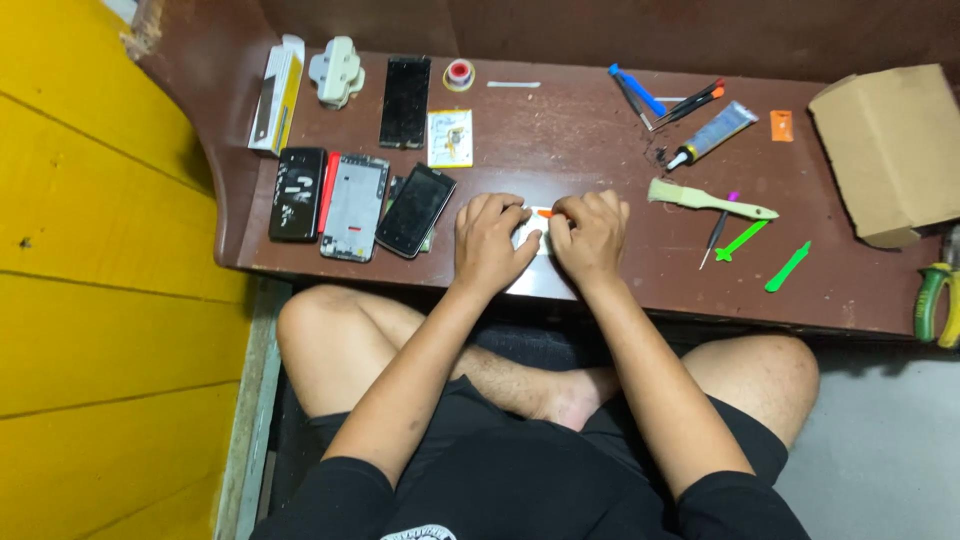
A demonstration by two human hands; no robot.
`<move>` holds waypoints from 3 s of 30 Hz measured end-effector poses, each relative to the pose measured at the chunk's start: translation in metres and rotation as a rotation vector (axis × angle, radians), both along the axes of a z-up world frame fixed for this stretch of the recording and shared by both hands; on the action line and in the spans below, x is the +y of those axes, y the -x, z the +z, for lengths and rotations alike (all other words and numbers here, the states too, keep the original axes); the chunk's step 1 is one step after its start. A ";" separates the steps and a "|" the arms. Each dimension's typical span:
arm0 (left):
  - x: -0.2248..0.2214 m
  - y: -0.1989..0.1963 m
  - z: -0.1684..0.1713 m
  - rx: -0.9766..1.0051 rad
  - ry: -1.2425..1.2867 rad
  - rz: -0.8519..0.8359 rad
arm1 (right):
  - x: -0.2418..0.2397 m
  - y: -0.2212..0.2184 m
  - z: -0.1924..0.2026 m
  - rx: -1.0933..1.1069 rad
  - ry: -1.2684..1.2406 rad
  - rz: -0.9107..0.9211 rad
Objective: A person uses a small plastic tool to scrape the edges of a phone component on a repair bench.
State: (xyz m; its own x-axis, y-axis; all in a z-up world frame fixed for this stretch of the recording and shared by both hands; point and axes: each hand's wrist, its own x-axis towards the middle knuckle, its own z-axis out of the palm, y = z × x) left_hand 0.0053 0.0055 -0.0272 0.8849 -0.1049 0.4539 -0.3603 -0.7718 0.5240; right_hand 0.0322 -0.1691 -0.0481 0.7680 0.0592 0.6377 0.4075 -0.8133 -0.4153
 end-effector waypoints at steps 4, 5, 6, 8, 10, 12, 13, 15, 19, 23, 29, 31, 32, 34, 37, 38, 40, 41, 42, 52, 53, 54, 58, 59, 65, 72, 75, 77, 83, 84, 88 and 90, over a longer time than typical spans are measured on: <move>0.000 0.001 0.006 0.013 0.003 0.004 | 0.000 0.002 0.004 -0.014 0.004 -0.070; 0.000 0.002 0.006 0.017 0.002 0.003 | 0.001 0.002 0.004 -0.021 0.006 -0.056; -0.001 0.002 0.006 0.020 0.000 0.001 | 0.001 0.002 0.004 -0.028 0.008 -0.042; -0.001 0.003 0.003 0.012 -0.001 0.001 | 0.000 0.004 0.004 -0.043 0.038 -0.065; -0.002 0.000 0.002 -0.008 -0.004 0.001 | -0.002 0.003 0.006 -0.069 0.066 -0.087; 0.000 0.001 0.002 -0.003 0.001 0.005 | -0.001 0.003 0.008 -0.065 0.079 -0.149; 0.000 0.001 0.003 -0.002 0.000 0.009 | 0.001 0.002 0.010 -0.064 0.078 -0.145; -0.001 0.000 0.002 -0.008 0.002 0.001 | 0.002 0.002 0.013 -0.082 0.078 -0.067; -0.001 0.001 0.004 0.007 0.000 -0.001 | 0.000 0.001 0.007 -0.076 0.088 -0.097; 0.000 0.001 0.002 0.006 -0.003 -0.004 | 0.001 -0.002 0.002 -0.084 0.119 -0.081; 0.000 0.001 0.002 -0.001 -0.001 -0.007 | 0.003 0.002 0.012 -0.054 0.106 -0.048; 0.001 0.000 0.002 0.000 -0.002 -0.005 | 0.003 0.001 0.011 -0.031 0.097 -0.071; 0.001 0.000 0.002 -0.002 -0.001 -0.005 | 0.004 0.000 0.008 -0.014 0.098 -0.058; 0.000 0.000 0.002 0.003 0.001 -0.013 | 0.004 0.001 0.007 0.012 0.102 -0.054; -0.001 0.000 0.001 -0.002 0.004 -0.009 | 0.002 0.003 0.009 0.035 0.092 -0.023; -0.001 0.000 0.001 -0.005 0.005 -0.012 | 0.000 0.003 0.007 0.027 0.087 -0.048; 0.001 0.000 0.000 -0.006 0.006 0.006 | 0.000 -0.001 0.003 0.020 0.081 -0.053; 0.001 0.001 0.000 -0.011 0.006 0.003 | 0.000 -0.002 -0.001 0.031 0.081 -0.039; 0.000 0.001 -0.001 -0.016 0.006 0.000 | -0.001 -0.002 -0.004 0.043 0.080 -0.026; 0.000 0.002 0.000 -0.008 0.018 0.002 | 0.001 0.002 0.003 0.095 0.049 0.020; 0.000 0.001 0.000 -0.010 0.019 0.001 | 0.001 0.003 0.005 0.079 0.048 0.030; 0.000 0.000 0.000 -0.012 0.020 0.000 | 0.002 0.003 0.007 0.063 0.048 0.041; 0.001 0.000 0.001 -0.013 0.016 0.007 | 0.002 0.000 0.004 0.029 0.079 0.025; 0.001 0.000 -0.001 -0.017 0.016 0.006 | 0.003 0.002 0.005 0.028 0.091 0.036; -0.001 0.001 0.001 -0.020 0.016 0.008 | 0.003 0.002 0.006 -0.007 0.131 0.032; 0.000 0.001 0.001 -0.020 0.013 0.004 | 0.007 0.005 0.012 -0.053 0.178 0.018; -0.001 0.001 0.002 -0.031 0.013 0.004 | 0.007 0.005 0.012 -0.074 0.235 0.025; -0.001 0.001 -0.002 -0.028 0.016 0.003 | 0.008 0.007 0.016 -0.081 0.233 0.025; 0.000 0.001 0.000 -0.029 0.019 0.005 | 0.009 0.007 0.019 -0.129 0.258 0.024; 0.000 0.001 0.002 -0.025 0.020 0.002 | 0.008 0.007 0.020 -0.131 0.257 0.045; -0.001 0.000 -0.001 -0.027 0.015 0.002 | 0.009 0.007 0.020 -0.139 0.239 0.028; -0.001 0.001 -0.001 -0.019 0.015 0.000 | 0.009 0.006 0.018 -0.135 0.253 0.012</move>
State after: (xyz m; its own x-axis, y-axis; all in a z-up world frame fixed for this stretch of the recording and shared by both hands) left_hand 0.0047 0.0049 -0.0280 0.8760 -0.0979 0.4723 -0.3704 -0.7638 0.5286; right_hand 0.0261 -0.1602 -0.0305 0.6753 0.2382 0.6980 0.4559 -0.8788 -0.1412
